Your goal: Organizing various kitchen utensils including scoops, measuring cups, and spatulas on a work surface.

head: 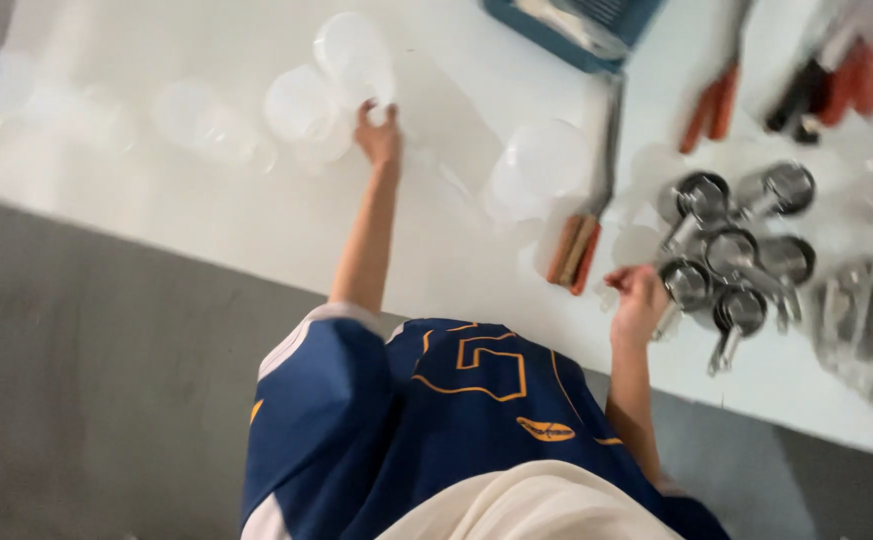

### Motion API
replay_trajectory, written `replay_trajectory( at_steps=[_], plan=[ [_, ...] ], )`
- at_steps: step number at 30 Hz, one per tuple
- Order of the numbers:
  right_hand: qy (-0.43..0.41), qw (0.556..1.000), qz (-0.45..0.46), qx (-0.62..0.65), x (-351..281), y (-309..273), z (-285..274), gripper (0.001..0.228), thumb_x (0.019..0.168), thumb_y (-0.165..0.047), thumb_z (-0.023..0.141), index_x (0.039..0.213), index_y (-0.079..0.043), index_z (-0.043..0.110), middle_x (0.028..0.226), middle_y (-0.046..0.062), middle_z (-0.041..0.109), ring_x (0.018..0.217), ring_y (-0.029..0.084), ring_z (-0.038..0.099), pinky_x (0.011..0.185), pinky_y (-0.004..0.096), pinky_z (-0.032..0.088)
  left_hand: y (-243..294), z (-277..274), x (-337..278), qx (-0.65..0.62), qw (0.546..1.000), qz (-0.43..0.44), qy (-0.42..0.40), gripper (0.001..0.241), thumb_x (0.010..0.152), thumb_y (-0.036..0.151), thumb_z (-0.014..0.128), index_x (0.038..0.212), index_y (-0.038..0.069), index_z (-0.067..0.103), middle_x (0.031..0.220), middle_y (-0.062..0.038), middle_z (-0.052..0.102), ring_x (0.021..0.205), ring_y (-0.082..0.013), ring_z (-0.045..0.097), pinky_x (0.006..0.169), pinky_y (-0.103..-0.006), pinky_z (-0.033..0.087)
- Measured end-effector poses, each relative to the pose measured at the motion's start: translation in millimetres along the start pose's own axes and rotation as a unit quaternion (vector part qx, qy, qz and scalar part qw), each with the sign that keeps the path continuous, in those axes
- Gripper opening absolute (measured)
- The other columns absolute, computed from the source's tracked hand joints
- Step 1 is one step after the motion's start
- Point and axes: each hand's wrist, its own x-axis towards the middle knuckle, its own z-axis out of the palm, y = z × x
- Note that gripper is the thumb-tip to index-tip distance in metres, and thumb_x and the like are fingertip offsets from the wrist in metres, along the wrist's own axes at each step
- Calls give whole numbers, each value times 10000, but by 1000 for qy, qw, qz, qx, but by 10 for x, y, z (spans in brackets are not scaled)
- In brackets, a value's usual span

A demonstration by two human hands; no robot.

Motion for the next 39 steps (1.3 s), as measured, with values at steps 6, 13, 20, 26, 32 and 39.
replay_trajectory(
  at_steps=[6, 13, 20, 26, 32, 39],
  plan=[
    [-14, 992, 80, -94, -246, -668, 700, 199, 1012, 48, 510, 1185, -35, 561, 1110, 56, 630, 900, 174, 665, 812, 301, 527, 343, -484, -410, -29, 955, 283, 80, 300, 881, 245, 890, 861, 14, 699, 1364, -332, 526, 1221, -434, 546, 940, -484, 474],
    [-27, 993, 94, -65, -276, -475, 601, 158, 1031, 60, 535, 1152, -26, 589, 1059, 70, 648, 895, 179, 674, 811, 303, 542, 969, -867, -830, -516, 813, -130, -238, 430, 1030, 319, 684, 1258, -45, 689, 1373, -236, 601, 1162, -328, 646, 891, -434, 586],
    [-59, 991, 98, -71, -235, -582, 744, 112, 1052, 34, 527, 1134, -6, 590, 1021, 86, 643, 842, 184, 671, 776, 349, 584, 1577, -1265, -1128, -557, 708, -341, -269, 451, 1053, 199, 335, 1489, 84, 361, 1435, -313, 473, 1209, -508, 580, 960, -629, 565],
    [-45, 990, 106, -79, -183, -520, 666, 121, 1073, 16, 562, 1157, 41, 646, 948, 123, 662, 819, 186, 665, 779, 341, 571, 1361, -1208, -1104, -556, 729, -299, -265, 533, 1042, 275, 441, 1530, 73, 366, 1464, -240, 468, 1258, -470, 585, 978, -606, 542],
    [-58, 986, 92, -123, -114, -719, 851, 216, 1082, -13, 529, 1194, 52, 702, 970, 126, 706, 842, 187, 691, 774, 312, 567, 446, -887, -1091, -540, 784, -203, -228, 329, 1026, 304, 704, 1237, 88, 572, 1163, -52, 589, 1051, -233, 612, 894, -495, 571],
    [-84, 984, 89, -126, -99, -775, 1067, 246, 1026, 33, 534, 1215, 45, 690, 1055, 110, 736, 912, 165, 700, 800, 297, 575, 425, -885, -1423, -557, 783, -177, -215, 339, 914, 23, 795, 819, 182, 511, 920, 23, 610, 893, -136, 621, 747, -386, 520]
  ],
)
